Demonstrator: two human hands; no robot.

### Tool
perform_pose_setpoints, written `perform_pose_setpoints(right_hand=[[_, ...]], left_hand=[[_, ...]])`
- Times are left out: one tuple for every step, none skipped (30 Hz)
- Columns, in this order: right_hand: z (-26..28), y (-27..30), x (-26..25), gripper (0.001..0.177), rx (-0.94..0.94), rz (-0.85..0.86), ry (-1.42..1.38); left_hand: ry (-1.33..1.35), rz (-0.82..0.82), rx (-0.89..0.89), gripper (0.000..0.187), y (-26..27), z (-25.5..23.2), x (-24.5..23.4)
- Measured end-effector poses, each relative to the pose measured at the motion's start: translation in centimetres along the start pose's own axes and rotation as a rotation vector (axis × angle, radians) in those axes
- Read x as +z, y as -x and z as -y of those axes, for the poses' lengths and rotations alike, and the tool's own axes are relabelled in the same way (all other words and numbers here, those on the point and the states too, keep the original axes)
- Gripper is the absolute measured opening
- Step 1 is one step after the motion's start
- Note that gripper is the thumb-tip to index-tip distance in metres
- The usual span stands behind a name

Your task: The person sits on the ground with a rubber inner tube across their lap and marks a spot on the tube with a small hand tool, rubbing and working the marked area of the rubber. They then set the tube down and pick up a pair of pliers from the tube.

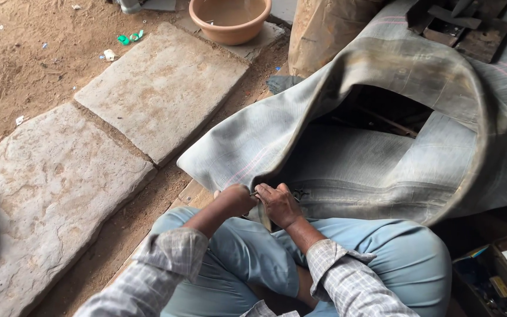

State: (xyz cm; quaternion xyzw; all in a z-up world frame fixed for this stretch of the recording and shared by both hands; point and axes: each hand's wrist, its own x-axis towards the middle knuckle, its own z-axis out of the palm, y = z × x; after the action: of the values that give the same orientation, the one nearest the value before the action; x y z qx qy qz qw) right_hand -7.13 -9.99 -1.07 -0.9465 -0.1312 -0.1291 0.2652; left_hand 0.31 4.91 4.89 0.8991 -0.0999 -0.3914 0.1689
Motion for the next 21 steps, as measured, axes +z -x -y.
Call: perform_pose_setpoints(right_hand=[[-0.1,0.0,0.2,0.014,0.0,0.003,0.0],[-0.3,0.0,0.4,0.014,-0.011,-0.007,0.022],[-0.5,0.1,0.6,0.014,-0.021,-0.019,0.044],[-0.6,0.1,0.7,0.014,-0.018,-0.017,0.044],[-0.8,0.2,0.9,0.017,-0.069,-0.065,0.074],[-0.9,0.2,1.0,0.021,-0.12,-0.113,0.104],[-0.9,0.2,1.0,0.021,-0.12,-0.112,0.102],[-0.8,0.2,1.0,0.019,-0.124,-0.117,0.097],[-0.8,0.1,1.1,0.018,-0.129,-0.121,0.092],[-0.9,0.2,1.1,0.018,-0.129,-0.12,0.09],[-0.9,0.2,1.1,0.017,-0.121,-0.104,0.083],[-1.0,0.3,1.1,0.017,-0.112,-0.089,0.076],[-0.9,0.3,0.8,0.017,-0.115,-0.089,0.075],[-0.7,0.2,0.6,0.015,-0.104,-0.094,0.054],[-0.7,0.2,0.2,0.014,-0.088,-0.102,0.036],[-0.6,-0.1,-0.3,0.014,-0.088,-0.104,0.038],[-0.6,0.1,-0.9,0.013,-0.052,-0.159,-0.002],[-0.6,0.2,-1.4,0.012,-0.017,-0.213,-0.042],[-0.9,0.3,-1.4,0.012,-0.009,-0.214,-0.036],[-1.1,0.5,-1.4,0.014,0.035,-0.177,-0.039],[-1.2,0.2,-1.4,0.016,0.069,-0.14,-0.044]], left_hand=[[0.002,0.002,-0.001,0.04,-0.9,0.3,0.3],[-0.268,0.004,0.094,0.035,-1.7,0.6,0.6],[-0.54,0.009,0.19,0.032,-2.6,0.8,0.9],[-0.54,0.011,0.191,0.032,-1.5,0.5,0.6],[-0.472,-0.043,0.175,0.029,-0.3,0.1,0.2],[-0.403,-0.097,0.158,0.028,0.8,-0.3,-0.2],[-0.403,-0.096,0.157,0.028,0.7,0.0,-0.1],[-0.438,-0.109,0.173,0.028,0.7,0.3,0.1],[-0.473,-0.122,0.189,0.029,0.7,0.6,0.3],[-0.472,-0.121,0.187,0.029,0.2,1.0,0.5],[-0.54,-0.144,0.24,0.027,-0.2,1.3,0.8],[-0.608,-0.167,0.293,0.026,-0.6,1.7,1.2],[-0.607,-0.168,0.29,0.026,0.7,1.0,0.4],[-0.571,-0.194,0.325,0.028,2.0,0.3,-0.4],[-0.538,-0.219,0.364,0.031,3.2,-0.6,-1.2],[-0.539,-0.22,0.366,0.031,4.6,-1.5,-1.9],[-0.418,-0.23,0.312,0.036,5.9,-2.6,-2.4],[-0.296,-0.238,0.257,0.042,7.2,-3.6,-2.8],[-0.297,-0.233,0.265,0.042,7.4,-3.8,-2.3],[-0.223,-0.273,0.247,0.046,7.7,-4.0,-1.9],[-0.145,-0.321,0.223,0.052,8.0,-3.9,-1.7]])
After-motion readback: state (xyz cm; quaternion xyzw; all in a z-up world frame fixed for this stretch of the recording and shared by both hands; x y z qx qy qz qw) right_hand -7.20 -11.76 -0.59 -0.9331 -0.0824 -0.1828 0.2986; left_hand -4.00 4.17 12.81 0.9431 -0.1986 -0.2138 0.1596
